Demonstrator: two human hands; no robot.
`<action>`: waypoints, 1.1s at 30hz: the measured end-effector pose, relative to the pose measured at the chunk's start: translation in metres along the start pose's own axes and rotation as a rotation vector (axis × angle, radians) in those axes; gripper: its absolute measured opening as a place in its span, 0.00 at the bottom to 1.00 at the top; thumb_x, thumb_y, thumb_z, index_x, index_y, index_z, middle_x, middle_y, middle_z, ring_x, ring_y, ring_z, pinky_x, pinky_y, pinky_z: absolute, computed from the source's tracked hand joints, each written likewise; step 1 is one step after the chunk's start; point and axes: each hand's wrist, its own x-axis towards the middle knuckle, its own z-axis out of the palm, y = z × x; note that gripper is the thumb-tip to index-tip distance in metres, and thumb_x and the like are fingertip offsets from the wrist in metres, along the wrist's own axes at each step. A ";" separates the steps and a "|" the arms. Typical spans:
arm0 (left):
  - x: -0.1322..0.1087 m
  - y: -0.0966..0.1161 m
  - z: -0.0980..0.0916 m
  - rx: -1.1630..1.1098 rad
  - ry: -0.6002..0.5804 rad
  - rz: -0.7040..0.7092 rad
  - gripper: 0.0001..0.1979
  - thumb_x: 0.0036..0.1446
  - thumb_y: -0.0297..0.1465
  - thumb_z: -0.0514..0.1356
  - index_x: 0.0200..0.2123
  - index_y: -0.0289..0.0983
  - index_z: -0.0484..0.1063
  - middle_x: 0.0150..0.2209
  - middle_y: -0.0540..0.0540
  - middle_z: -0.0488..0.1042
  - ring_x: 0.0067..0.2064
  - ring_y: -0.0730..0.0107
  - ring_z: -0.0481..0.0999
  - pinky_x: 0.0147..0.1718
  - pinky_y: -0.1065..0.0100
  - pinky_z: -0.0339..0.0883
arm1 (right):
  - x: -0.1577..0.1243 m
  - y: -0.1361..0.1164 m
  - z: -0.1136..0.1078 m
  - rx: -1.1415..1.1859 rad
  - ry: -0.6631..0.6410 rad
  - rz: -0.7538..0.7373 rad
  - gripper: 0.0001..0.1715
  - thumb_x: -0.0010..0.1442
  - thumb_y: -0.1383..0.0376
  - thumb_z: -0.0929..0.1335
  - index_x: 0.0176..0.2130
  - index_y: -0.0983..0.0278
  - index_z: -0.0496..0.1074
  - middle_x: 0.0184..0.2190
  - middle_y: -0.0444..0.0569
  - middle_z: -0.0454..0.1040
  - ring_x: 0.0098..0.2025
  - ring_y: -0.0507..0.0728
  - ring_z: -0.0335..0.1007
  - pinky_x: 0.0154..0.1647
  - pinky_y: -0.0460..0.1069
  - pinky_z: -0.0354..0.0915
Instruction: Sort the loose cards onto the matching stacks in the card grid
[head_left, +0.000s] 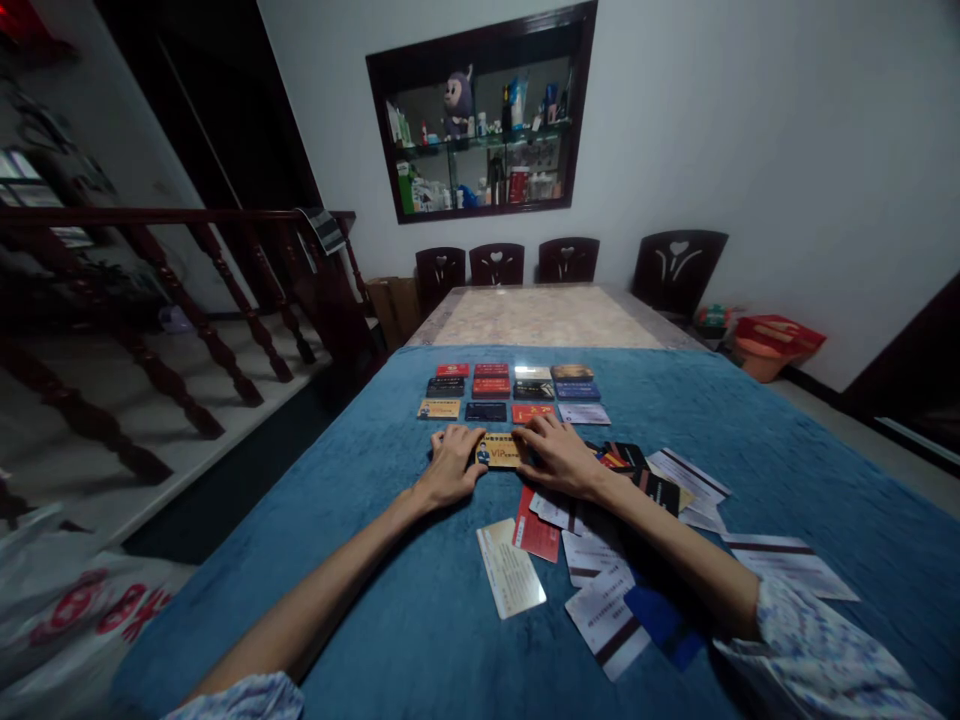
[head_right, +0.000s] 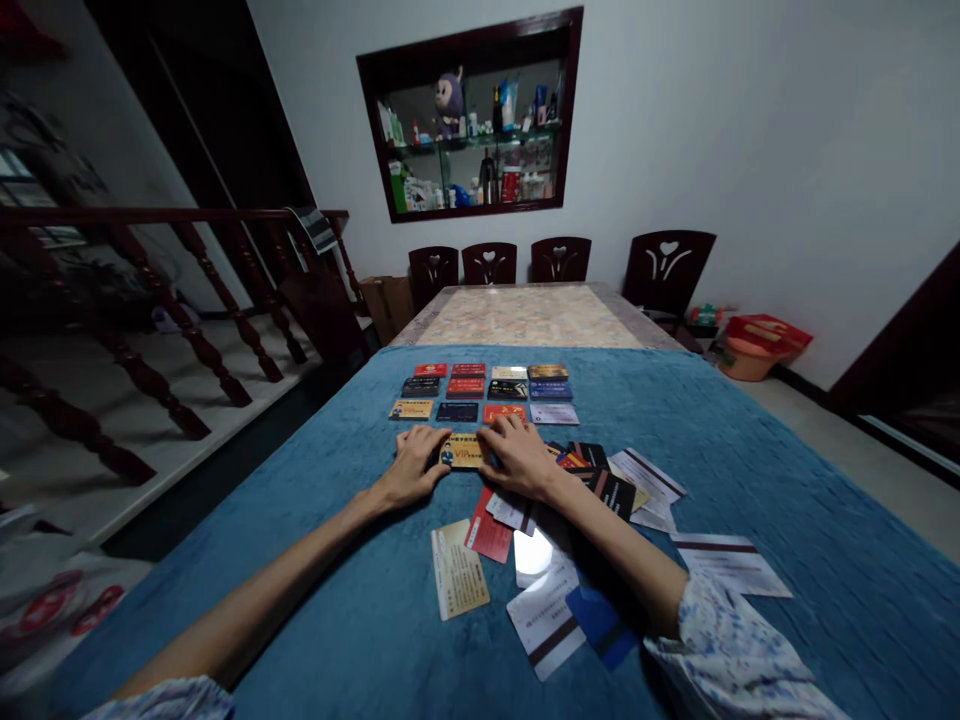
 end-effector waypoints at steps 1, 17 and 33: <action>0.000 -0.001 -0.002 0.008 0.003 0.008 0.25 0.56 0.28 0.61 0.57 0.38 0.66 0.53 0.39 0.70 0.58 0.51 0.64 0.56 0.48 0.54 | 0.001 0.000 0.000 0.004 0.005 -0.009 0.30 0.60 0.54 0.69 0.58 0.62 0.68 0.52 0.59 0.69 0.53 0.65 0.60 0.46 0.55 0.58; 0.002 -0.037 -0.014 0.034 -0.002 0.016 0.26 0.54 0.26 0.61 0.57 0.40 0.67 0.56 0.40 0.66 0.60 0.51 0.61 0.58 0.47 0.52 | 0.037 -0.003 0.001 0.069 -0.068 -0.063 0.23 0.58 0.51 0.71 0.49 0.60 0.73 0.50 0.56 0.70 0.52 0.64 0.61 0.45 0.55 0.60; 0.019 -0.082 -0.042 0.073 -0.037 -0.058 0.26 0.54 0.26 0.58 0.58 0.40 0.66 0.58 0.40 0.66 0.59 0.52 0.60 0.56 0.48 0.53 | 0.099 -0.031 -0.009 -0.040 -0.147 -0.042 0.19 0.59 0.51 0.70 0.44 0.61 0.75 0.49 0.56 0.71 0.54 0.65 0.61 0.48 0.56 0.62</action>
